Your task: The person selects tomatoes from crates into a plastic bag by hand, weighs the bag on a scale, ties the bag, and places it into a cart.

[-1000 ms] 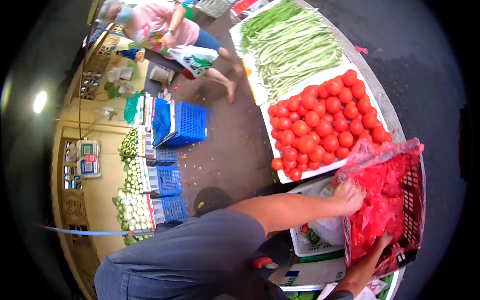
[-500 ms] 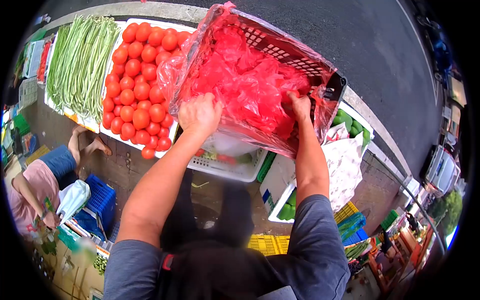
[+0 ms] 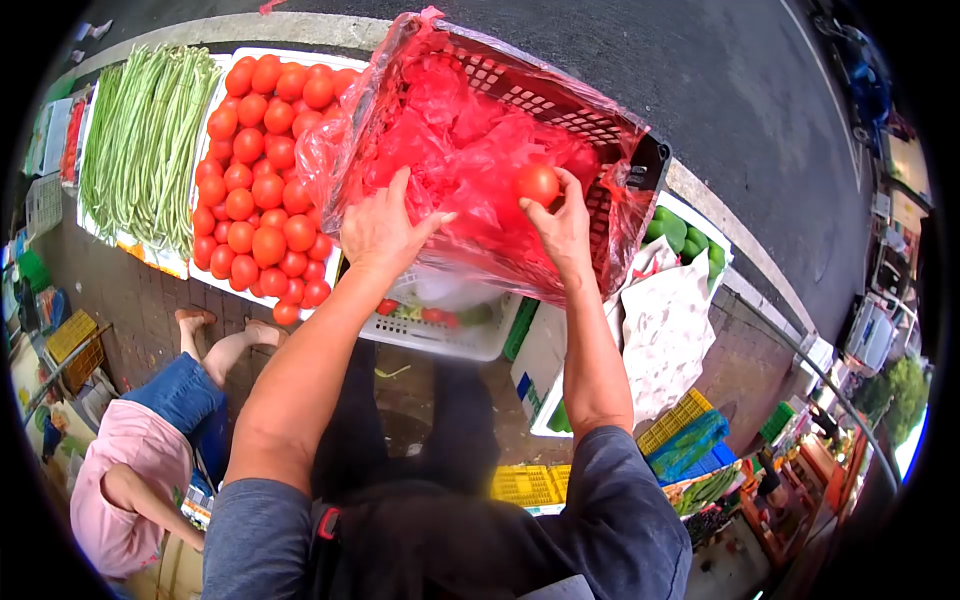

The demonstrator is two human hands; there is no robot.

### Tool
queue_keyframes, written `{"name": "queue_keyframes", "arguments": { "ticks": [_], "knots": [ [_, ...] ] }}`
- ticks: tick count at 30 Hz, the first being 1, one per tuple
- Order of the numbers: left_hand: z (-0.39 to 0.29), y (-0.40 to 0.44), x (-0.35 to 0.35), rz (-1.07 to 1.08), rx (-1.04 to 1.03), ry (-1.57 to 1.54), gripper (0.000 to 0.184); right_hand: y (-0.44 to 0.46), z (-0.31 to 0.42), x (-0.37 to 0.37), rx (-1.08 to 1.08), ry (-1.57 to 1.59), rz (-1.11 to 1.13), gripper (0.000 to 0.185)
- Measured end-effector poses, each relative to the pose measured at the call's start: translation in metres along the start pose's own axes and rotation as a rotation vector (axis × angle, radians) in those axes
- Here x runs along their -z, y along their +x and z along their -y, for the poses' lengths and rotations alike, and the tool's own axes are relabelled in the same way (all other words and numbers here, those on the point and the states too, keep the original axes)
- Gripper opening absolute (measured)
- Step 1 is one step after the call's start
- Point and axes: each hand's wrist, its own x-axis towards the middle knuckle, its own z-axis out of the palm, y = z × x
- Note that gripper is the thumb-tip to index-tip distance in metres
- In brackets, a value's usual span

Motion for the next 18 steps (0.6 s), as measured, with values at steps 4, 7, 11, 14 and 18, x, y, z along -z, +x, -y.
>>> {"name": "queue_keyframes", "arguments": {
  "ticks": [4,7,11,14,18],
  "knots": [
    [0.000,-0.003,0.000,-0.023,-0.088,-0.044,0.081,-0.027,0.057,-0.045,0.054,-0.040,0.152,0.067],
    [0.009,-0.002,-0.012,-0.071,-0.137,-0.061,0.078,-0.032,0.076,-0.076,0.199,-0.156,0.212,0.068],
    [0.007,-0.004,-0.007,-0.031,-0.137,-0.118,0.069,-0.026,0.069,-0.079,0.266,0.014,0.382,0.060],
    [0.002,-0.004,-0.005,-0.114,-0.121,-0.100,0.065,-0.001,0.017,-0.048,0.016,0.211,0.260,0.040],
    [0.000,-0.002,-0.009,-0.088,-0.049,-0.049,0.077,0.069,-0.074,0.008,-0.037,-0.480,-0.229,0.035]
  ]
}}
